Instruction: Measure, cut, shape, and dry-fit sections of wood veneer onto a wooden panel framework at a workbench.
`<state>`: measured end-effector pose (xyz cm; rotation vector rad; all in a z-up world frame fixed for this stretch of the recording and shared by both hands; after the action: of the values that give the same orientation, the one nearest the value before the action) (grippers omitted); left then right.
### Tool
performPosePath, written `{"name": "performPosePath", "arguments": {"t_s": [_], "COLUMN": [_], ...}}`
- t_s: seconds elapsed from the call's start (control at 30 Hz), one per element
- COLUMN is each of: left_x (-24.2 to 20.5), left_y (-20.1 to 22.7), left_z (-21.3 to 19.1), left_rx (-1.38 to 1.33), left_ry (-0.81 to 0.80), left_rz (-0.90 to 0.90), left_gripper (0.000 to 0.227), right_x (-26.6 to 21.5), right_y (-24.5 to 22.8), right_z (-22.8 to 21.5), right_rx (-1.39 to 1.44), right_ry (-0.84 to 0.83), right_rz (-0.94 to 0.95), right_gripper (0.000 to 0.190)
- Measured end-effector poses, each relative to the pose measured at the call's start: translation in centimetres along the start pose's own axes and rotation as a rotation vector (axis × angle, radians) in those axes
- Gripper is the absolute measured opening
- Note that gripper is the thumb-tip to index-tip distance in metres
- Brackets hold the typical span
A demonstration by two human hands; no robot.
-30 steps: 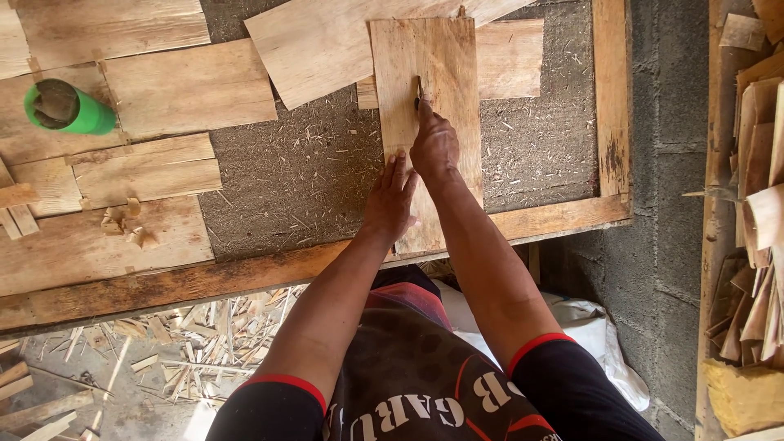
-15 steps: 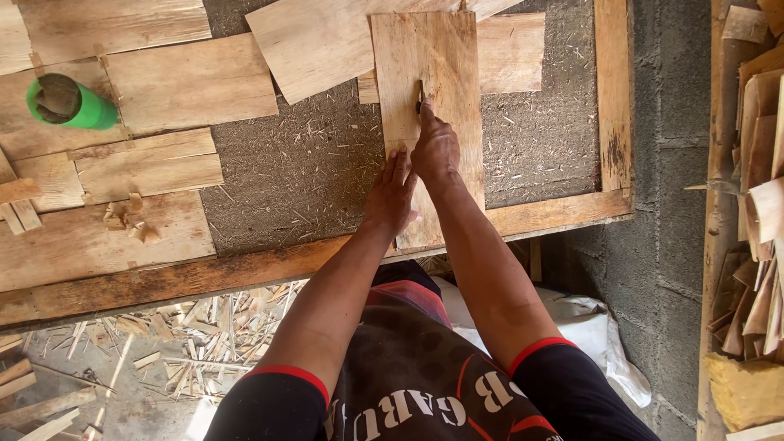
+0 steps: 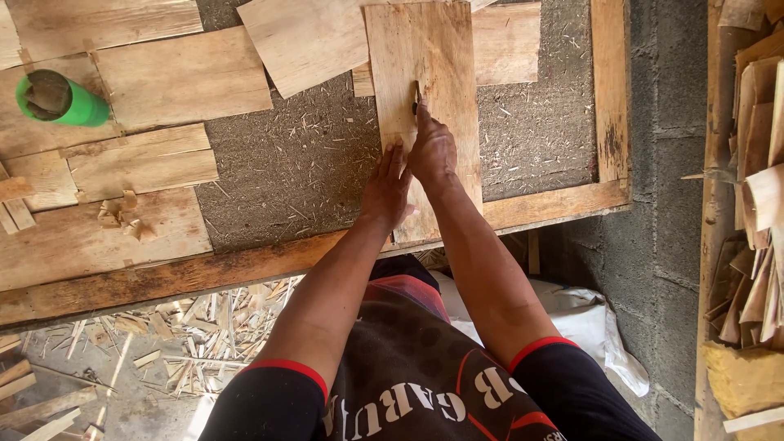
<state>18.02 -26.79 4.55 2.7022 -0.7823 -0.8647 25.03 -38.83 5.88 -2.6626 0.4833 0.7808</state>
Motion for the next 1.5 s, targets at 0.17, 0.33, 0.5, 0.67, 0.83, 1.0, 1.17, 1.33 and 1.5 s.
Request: {"name": "performPosePath", "arguments": {"t_s": [0.17, 0.33, 0.5, 0.67, 0.83, 1.0, 1.17, 1.33, 1.5], "left_x": [0.1, 0.3, 0.1, 0.4, 0.2, 0.2, 0.2, 0.1, 0.2], "left_y": [-0.2, -0.4, -0.2, -0.4, -0.1, -0.1, -0.3, -0.2, -0.3], "left_z": [0.3, 0.9, 0.4, 1.1, 0.2, 0.0, 0.4, 0.0, 0.5], "left_rx": [-0.012, -0.008, -0.015, -0.006, -0.017, -0.003, -0.051, -0.067, -0.077], "left_ry": [-0.02, 0.003, -0.014, -0.022, -0.065, -0.069, -0.039, -0.038, -0.025], "left_rz": [-0.002, 0.002, -0.008, -0.024, -0.041, -0.041, -0.04, -0.042, -0.044], "left_gripper": [0.121, 0.119, 0.12, 0.12, 0.12, 0.119, 0.12, 0.118, 0.118], "right_x": [0.0, -0.7, -1.4, -2.5, -2.7, -3.5, -3.5, -3.1, -3.4], "right_y": [0.9, 0.6, 0.5, 0.1, 1.1, 0.7, 1.2, 2.3, 3.0], "right_z": [1.2, 0.8, 0.8, 0.1, 1.2, 0.9, 1.9, 3.6, 3.9], "right_rx": [0.049, 0.062, 0.041, -0.001, 0.006, 0.038, -0.016, 0.014, 0.005], "right_ry": [0.043, 0.109, 0.035, 0.026, -0.022, 0.003, 0.038, 0.073, 0.094], "right_rz": [-0.03, -0.059, 0.003, 0.015, 0.038, 0.037, 0.016, 0.005, -0.017], "right_gripper": [0.088, 0.09, 0.086, 0.089, 0.077, 0.073, 0.072, 0.074, 0.076]}}
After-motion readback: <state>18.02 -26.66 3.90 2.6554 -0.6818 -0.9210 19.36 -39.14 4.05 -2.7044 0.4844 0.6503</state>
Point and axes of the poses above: each hand's wrist, its own x-axis towards the middle knuckle, its own z-axis out of the palm, y = z × x, the point moved 2 cm from there along x, towards the middle knuckle
